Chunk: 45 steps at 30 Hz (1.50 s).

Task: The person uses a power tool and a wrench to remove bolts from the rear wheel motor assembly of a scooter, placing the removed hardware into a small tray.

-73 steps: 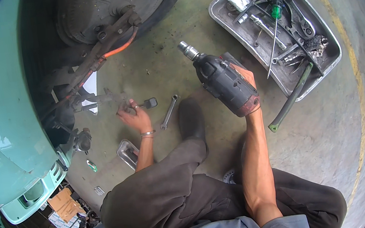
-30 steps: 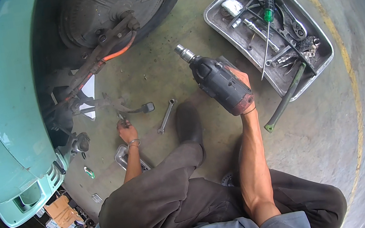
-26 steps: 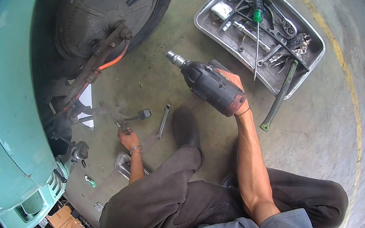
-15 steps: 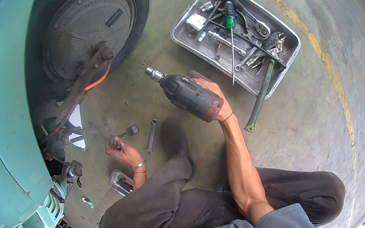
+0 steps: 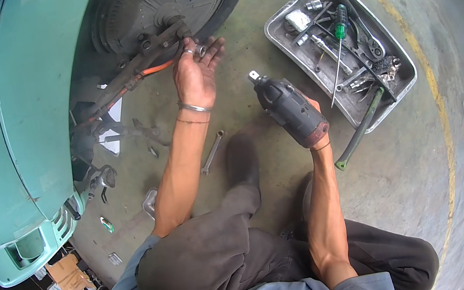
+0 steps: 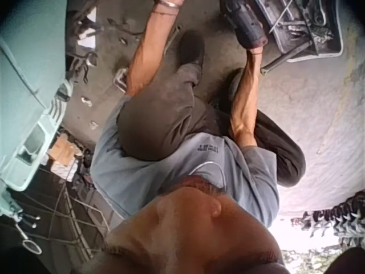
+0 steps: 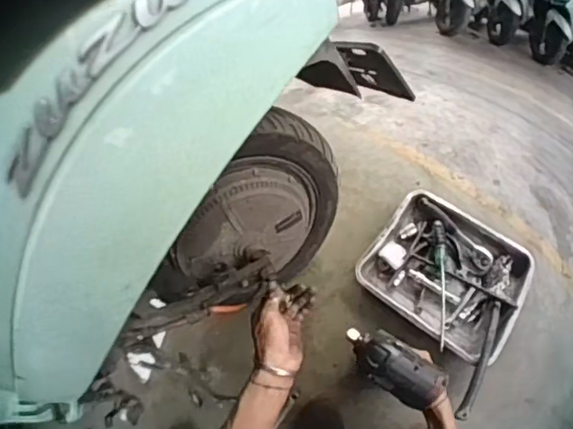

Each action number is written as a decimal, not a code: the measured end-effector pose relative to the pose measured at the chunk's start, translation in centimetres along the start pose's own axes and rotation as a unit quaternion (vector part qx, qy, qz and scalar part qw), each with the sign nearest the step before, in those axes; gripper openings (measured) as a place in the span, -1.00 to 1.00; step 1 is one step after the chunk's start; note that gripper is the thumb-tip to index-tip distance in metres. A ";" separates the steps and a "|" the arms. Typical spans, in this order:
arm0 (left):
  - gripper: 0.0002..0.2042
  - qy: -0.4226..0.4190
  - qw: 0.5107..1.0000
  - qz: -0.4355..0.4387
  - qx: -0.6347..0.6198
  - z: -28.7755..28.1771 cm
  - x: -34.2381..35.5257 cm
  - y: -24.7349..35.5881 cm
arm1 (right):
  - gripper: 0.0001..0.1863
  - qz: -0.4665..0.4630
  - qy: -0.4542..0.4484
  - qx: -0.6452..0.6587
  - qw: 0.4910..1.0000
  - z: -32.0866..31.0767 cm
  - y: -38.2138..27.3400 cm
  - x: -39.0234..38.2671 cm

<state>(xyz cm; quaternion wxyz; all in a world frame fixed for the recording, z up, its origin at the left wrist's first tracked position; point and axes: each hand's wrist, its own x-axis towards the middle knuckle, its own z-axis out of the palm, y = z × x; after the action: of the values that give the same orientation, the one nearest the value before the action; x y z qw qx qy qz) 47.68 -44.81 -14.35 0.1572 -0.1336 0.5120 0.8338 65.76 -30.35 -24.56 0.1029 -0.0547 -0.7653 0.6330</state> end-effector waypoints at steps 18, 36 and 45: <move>-0.60 -0.196 0.936 -0.017 0.292 -2.6 -2.6 -0.3 | -0.55 0.184 0.206 0.375 0.885 -7.4 -6.4 7.4; -0.60 -0.128 0.736 0.158 0.645 -12.9 -10.0 -9.3 | -0.63 0.210 0.205 -0.171 0.941 -9.7 0.4 10.2; -0.37 -0.048 0.568 0.062 0.819 -21.9 -11.8 -10.3 | -0.68 0.234 0.299 0.021 0.925 -11.3 2.4 6.8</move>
<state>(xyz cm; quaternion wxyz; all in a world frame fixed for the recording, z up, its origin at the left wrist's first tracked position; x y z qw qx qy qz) 63.92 -61.49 -27.86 0.1712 0.1248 0.9748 0.0702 61.58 -17.64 -24.34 0.1775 -0.4166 -0.6507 0.6095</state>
